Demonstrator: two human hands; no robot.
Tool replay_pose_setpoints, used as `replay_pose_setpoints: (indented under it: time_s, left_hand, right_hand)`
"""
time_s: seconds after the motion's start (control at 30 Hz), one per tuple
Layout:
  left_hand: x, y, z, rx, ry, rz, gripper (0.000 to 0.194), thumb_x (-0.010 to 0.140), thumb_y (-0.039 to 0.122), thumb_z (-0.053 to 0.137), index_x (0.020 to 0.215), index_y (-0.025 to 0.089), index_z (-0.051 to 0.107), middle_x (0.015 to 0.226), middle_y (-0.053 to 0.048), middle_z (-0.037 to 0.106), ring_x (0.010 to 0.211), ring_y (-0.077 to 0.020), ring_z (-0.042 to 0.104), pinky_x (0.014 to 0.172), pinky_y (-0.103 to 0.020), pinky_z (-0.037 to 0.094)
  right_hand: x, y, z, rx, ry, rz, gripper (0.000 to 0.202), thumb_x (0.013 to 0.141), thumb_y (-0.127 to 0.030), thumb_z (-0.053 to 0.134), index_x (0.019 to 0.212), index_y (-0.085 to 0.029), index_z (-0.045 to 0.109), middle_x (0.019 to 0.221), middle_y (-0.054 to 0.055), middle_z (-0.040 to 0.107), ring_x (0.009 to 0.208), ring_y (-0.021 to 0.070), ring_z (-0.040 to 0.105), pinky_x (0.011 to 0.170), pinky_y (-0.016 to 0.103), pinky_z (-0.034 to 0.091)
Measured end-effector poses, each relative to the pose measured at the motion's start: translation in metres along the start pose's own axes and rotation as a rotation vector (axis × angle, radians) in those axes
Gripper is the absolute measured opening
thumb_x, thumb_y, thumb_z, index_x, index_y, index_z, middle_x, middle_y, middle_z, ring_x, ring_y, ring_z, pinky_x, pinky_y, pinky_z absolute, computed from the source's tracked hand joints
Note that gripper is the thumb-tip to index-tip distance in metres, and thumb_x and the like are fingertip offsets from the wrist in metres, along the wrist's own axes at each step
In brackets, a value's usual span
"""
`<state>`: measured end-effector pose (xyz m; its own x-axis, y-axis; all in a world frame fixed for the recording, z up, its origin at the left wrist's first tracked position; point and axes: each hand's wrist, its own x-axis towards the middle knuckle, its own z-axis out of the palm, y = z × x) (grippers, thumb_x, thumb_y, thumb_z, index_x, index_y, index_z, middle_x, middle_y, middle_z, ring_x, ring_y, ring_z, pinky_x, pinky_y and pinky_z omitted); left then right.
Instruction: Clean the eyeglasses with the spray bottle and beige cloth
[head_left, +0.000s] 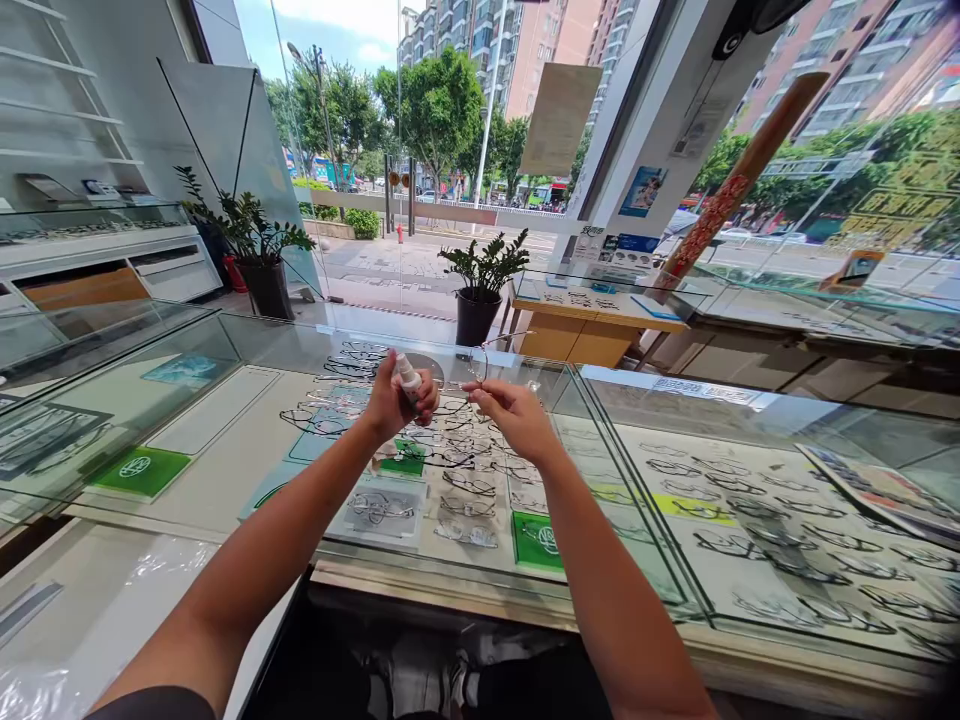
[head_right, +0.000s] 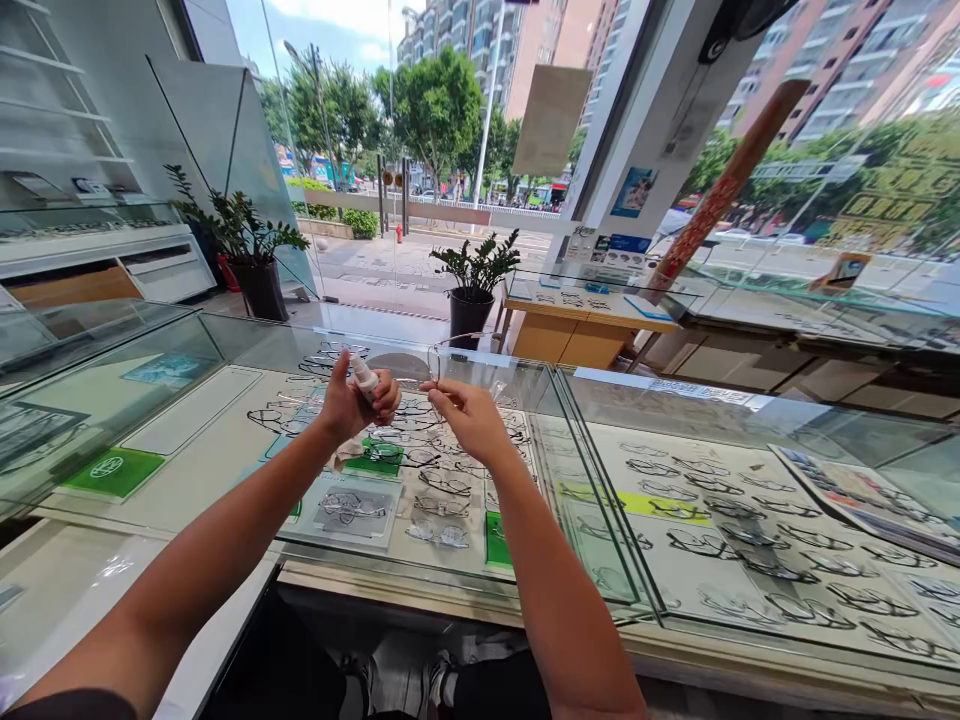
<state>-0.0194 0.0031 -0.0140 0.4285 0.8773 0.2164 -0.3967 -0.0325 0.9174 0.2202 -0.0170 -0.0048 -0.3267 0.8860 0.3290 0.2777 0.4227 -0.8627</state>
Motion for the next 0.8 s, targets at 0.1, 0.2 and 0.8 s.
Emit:
replay_pose_setpoints:
  time_s: [0.1, 0.2, 0.8]
  left_hand:
    - [-0.002, 0.003, 0.002, -0.002, -0.044, -0.03, 0.09, 0.082, 0.11, 0.031, 0.059, 0.024, 0.047, 0.056, -0.001, 0.034, 0.053, -0.0177, 0.039, 0.046, -0.031, 0.029]
    - [-0.002, 0.003, 0.004, 0.056, -0.013, -0.02, 0.087, 0.083, 0.107, 0.033, 0.06, 0.025, 0.048, 0.057, -0.002, 0.037, 0.055, -0.0186, 0.042, 0.049, -0.033, 0.033]
    - [-0.002, -0.011, 0.012, 0.455, 0.205, 0.196, 0.069, 0.09, 0.087, 0.053, 0.068, 0.022, 0.06, 0.064, -0.003, 0.055, 0.06, -0.0181, 0.049, 0.061, -0.035, 0.04]
  right_hand:
    - [0.0, -0.001, 0.003, 0.165, -0.019, 0.001, 0.051, 0.098, -0.069, 0.07, 0.112, -0.021, 0.083, 0.114, 0.011, 0.082, 0.105, 0.026, 0.075, 0.094, 0.043, 0.059]
    - [0.0, -0.005, 0.005, 0.252, -0.028, 0.001, 0.049, 0.098, -0.07, 0.071, 0.107, -0.022, 0.081, 0.111, 0.009, 0.08, 0.107, 0.0248, 0.075, 0.096, 0.042, 0.059]
    - [-0.004, -0.007, 0.028, 0.409, -0.211, 0.02, 0.049, 0.097, -0.073, 0.072, 0.103, -0.025, 0.081, 0.106, 0.006, 0.08, 0.101, 0.022, 0.075, 0.096, 0.041, 0.06]
